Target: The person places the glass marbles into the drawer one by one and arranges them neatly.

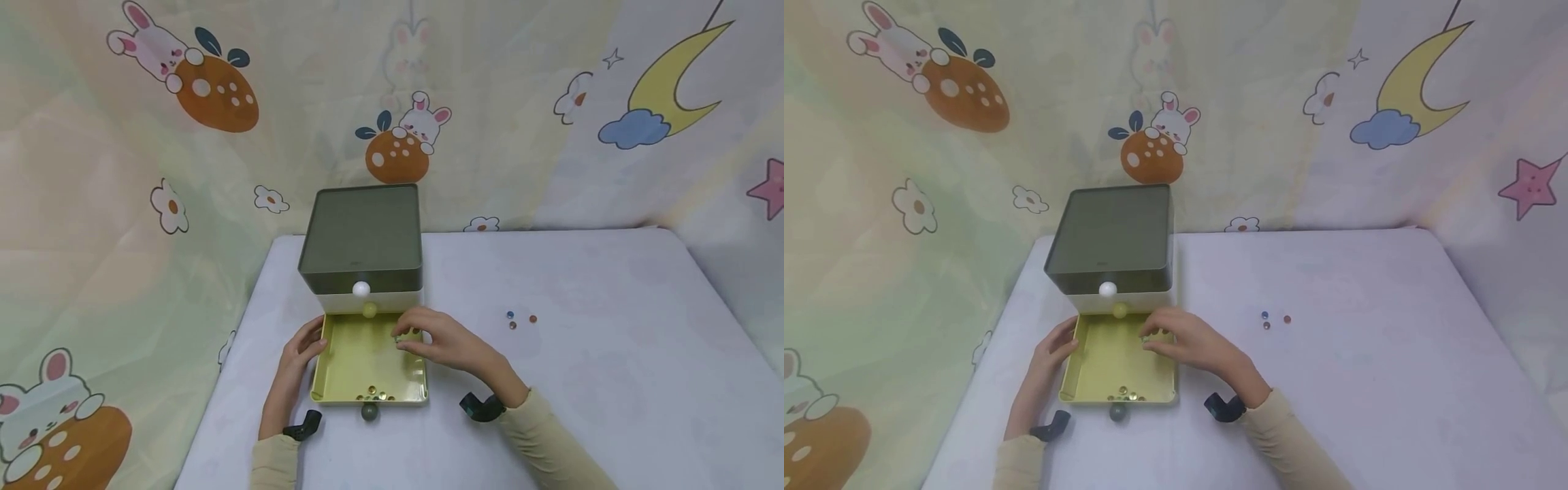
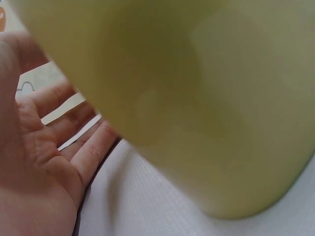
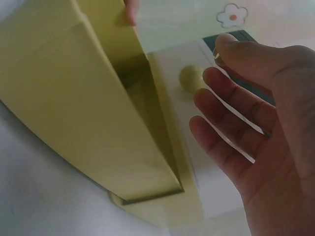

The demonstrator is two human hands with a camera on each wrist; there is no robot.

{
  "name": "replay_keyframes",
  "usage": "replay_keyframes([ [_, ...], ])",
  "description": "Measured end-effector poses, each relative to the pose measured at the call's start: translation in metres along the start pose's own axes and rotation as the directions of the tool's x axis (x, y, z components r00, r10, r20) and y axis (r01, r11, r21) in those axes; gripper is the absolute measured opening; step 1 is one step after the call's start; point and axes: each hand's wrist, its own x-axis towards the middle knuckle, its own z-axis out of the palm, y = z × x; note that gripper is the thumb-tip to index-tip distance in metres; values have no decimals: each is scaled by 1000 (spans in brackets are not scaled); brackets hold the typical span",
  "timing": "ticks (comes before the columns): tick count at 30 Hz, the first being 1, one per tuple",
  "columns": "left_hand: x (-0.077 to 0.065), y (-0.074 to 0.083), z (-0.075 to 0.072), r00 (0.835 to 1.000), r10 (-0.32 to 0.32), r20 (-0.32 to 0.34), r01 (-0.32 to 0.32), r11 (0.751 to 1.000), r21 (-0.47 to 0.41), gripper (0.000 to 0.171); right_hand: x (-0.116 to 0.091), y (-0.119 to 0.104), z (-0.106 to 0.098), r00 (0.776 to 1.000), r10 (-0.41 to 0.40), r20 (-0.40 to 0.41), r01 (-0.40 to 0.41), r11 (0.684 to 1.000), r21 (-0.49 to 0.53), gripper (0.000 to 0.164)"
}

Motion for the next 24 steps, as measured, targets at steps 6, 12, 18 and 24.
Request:
replay_keyframes([
  [6, 1, -1, 0, 1000, 7, 10, -7, 1000, -2, 53, 9, 2, 11, 996, 45, 75, -43, 999, -31, 16],
  [12, 0, -1, -1, 1000, -14, 6, 14, 1000, -9, 53, 16, 10, 21, 989, 65, 131, -55, 996, -76, 20],
  [18, -1, -2, 0, 1000, -2, 17, 2, 1000, -11, 53, 21, 13, 27, 981, 90, 170, -71, 991, -115, 19],
  [24, 0, -1, -1, 1000, 8, 11, -8, 1000, -9, 52, 26, 15, 32, 977, 93, 190, -71, 990, -124, 21],
])
